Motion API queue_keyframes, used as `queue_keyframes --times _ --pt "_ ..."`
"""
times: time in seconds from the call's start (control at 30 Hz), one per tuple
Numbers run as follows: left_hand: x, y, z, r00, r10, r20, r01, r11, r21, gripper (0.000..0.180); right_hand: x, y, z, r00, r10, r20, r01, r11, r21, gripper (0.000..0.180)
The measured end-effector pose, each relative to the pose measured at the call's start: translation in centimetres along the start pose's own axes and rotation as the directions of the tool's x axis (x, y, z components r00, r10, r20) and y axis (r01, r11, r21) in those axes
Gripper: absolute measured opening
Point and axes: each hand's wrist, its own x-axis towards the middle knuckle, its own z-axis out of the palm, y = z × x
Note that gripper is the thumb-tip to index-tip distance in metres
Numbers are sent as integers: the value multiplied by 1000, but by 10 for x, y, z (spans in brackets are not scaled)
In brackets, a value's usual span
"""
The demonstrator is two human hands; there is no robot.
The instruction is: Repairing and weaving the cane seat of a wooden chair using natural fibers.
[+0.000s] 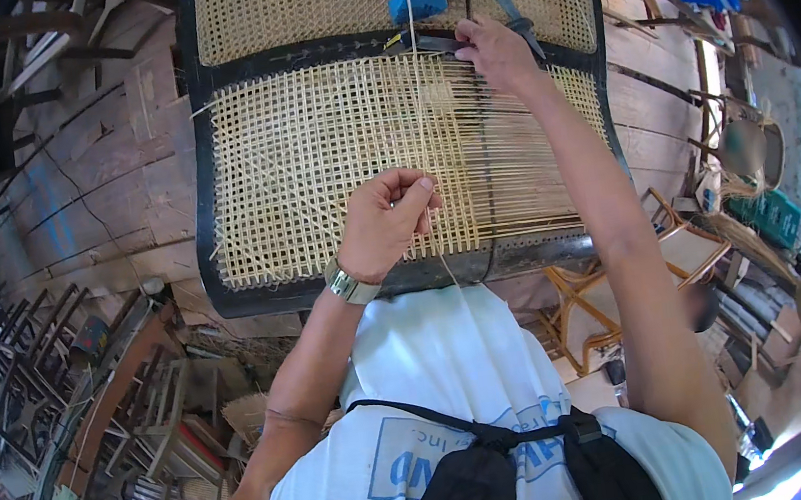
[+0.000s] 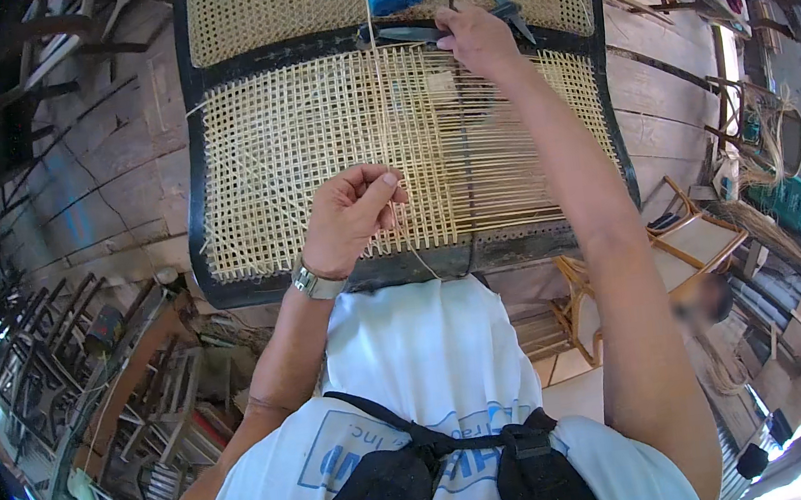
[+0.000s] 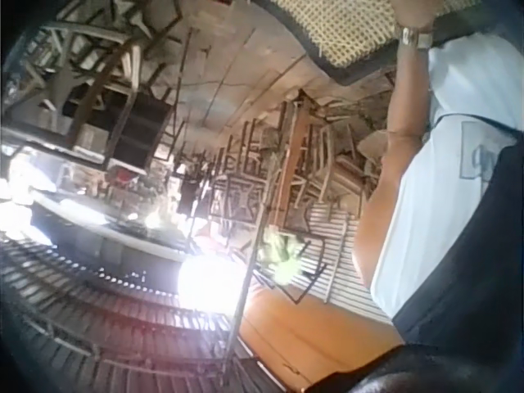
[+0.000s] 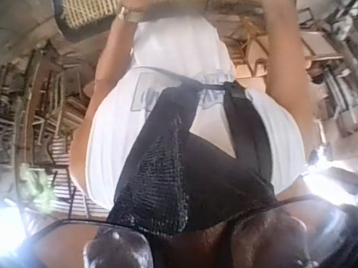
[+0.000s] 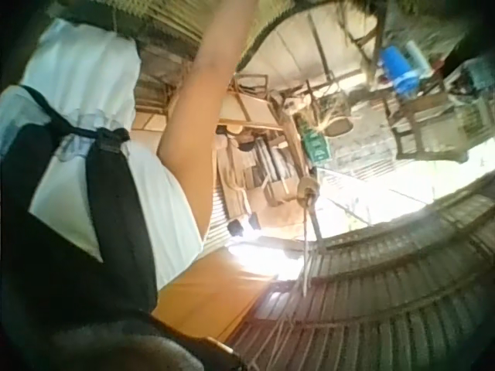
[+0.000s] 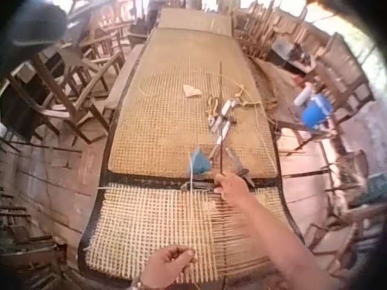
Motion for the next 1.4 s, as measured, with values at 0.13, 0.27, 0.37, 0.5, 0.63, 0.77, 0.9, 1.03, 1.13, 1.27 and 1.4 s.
queue_keyframes --times 0.13,0.27,0.37,0.5,0.63,0.77,0.9,1.03,1.13,1.27,1.4 --pt "5 -9 4 1000 7 1 -7 1000 -25 18 12 16 4 992 -125 17 125 992 -2 25" --pt "0 -15 16 1000 15 -28 -15 1000 -26 18 22 10 6 998 -65 -22 69 956 286 23" --pt "-1 -18 28 999 53 -12 -53 998 19 19 14 14 8 987 53 -152 11 920 392 18" --pt "-15 -26 48 997 59 -41 -56 997 57 19 -40 0 -15 956 287 58 -94 112 989 17" --pt "-21 -44 71 993 118 15 -119 986 115 18 -140 -23 -44 945 314 93 113 -577 809 13" --pt "-30 -60 101 985 137 105 -157 965 212 19 -226 -12 -62 969 219 111 17 -511 859 7" --pt "-42 -76 130 975 128 180 -173 949 263 20 -282 -10 -78 957 286 45 93 -452 887 9" --pt "-57 -91 155 961 112 252 -191 929 316 20 -317 -5 -82 975 221 -15 113 -439 891 12" --pt "-70 -101 168 955 96 281 -194 918 345 19 -340 -8 -83 966 250 -58 156 -392 907 18" --pt "-91 -108 181 947 81 311 -195 914 357 19 -366 -17 -89 942 308 -130 228 -307 924 17" --pt "-107 -113 191 939 110 326 -226 912 343 20 -392 -27 -105 929 336 -157 237 -211 948 19"
